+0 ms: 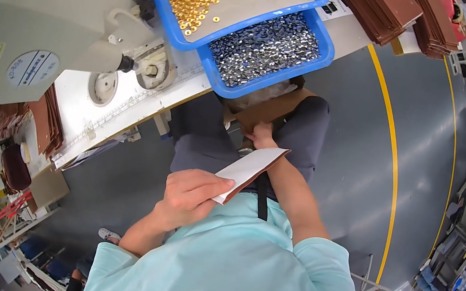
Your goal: Attaching metal snap fasteners to leather pieces using a specialized press machine.
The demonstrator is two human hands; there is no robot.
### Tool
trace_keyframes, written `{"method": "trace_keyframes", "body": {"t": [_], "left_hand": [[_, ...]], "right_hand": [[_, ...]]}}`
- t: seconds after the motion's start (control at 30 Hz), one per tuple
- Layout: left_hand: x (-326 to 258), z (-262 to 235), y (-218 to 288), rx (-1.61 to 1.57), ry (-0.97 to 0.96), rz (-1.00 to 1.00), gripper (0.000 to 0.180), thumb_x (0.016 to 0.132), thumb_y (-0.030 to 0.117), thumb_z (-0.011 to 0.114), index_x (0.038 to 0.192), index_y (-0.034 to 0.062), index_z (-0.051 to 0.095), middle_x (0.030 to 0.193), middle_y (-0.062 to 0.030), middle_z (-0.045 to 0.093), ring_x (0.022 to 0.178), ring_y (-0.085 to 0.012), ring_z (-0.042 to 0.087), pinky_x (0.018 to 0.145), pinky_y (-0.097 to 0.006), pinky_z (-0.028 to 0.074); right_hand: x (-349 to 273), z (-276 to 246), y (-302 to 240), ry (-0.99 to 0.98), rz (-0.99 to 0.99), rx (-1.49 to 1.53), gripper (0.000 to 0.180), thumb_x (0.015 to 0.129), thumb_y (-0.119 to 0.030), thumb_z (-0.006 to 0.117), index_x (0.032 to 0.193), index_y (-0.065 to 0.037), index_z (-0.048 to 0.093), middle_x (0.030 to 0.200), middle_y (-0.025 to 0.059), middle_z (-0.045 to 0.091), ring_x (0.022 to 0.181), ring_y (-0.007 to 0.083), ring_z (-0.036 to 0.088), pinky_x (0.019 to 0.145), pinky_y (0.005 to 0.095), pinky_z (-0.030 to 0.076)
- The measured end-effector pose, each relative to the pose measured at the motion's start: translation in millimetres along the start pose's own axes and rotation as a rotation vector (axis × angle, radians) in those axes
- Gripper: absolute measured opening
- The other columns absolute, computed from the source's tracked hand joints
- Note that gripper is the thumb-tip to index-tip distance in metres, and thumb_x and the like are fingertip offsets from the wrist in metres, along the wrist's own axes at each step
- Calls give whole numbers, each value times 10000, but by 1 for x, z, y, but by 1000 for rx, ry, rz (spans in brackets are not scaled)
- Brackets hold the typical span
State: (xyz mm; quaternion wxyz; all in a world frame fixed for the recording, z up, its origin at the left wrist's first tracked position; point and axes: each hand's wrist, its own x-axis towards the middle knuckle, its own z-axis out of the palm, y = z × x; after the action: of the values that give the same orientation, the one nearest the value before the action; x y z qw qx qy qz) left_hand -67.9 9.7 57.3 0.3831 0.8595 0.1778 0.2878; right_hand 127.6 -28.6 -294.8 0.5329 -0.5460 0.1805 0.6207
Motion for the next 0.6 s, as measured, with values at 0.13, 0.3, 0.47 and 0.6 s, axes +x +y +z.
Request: {"method": "trace_keyframes", "body": {"t": [0.13, 0.3, 0.47, 0.6], "left_hand": [[-8, -6, -3, 63, 36, -25, 433, 621, -81, 697, 1022, 52, 793, 856, -90, 753, 748, -229, 739, 606, -326, 587], [-7, -15, -3, 85, 73, -48, 402, 642, -95, 711, 1009, 48, 786, 841, -87, 752, 710, -223, 718, 575, -315, 561], [-16, -15, -7, 123, 89, -157, 364, 717, -78, 758, 1059, 45, 772, 863, -94, 757, 731, -225, 723, 608, -307, 564], [-10, -14, -19, 107, 96, -286, 308, 788, -34, 789, 1081, 57, 767, 915, -99, 765, 786, -236, 733, 661, -308, 576]], "right_hand": [[8, 16, 25, 187, -182, 15, 382, 1010, -199, 591, 1383, -189, 512, 1125, 93, 698, 963, 349, 716, 768, 525, 626], [108, -73, 54, 42, -198, -727, 270, 973, -284, 644, 1218, -171, 640, 1029, 109, 705, 969, 355, 707, 708, 493, 613], [86, -64, 40, -6, -19, -1147, 246, 943, -278, 632, 1096, -97, 698, 950, 160, 704, 856, 327, 707, 600, 438, 570], [-12, -4, -15, 98, -183, -472, 178, 919, -128, 670, 1065, -35, 713, 945, 99, 723, 767, 234, 694, 587, 354, 558]]}}
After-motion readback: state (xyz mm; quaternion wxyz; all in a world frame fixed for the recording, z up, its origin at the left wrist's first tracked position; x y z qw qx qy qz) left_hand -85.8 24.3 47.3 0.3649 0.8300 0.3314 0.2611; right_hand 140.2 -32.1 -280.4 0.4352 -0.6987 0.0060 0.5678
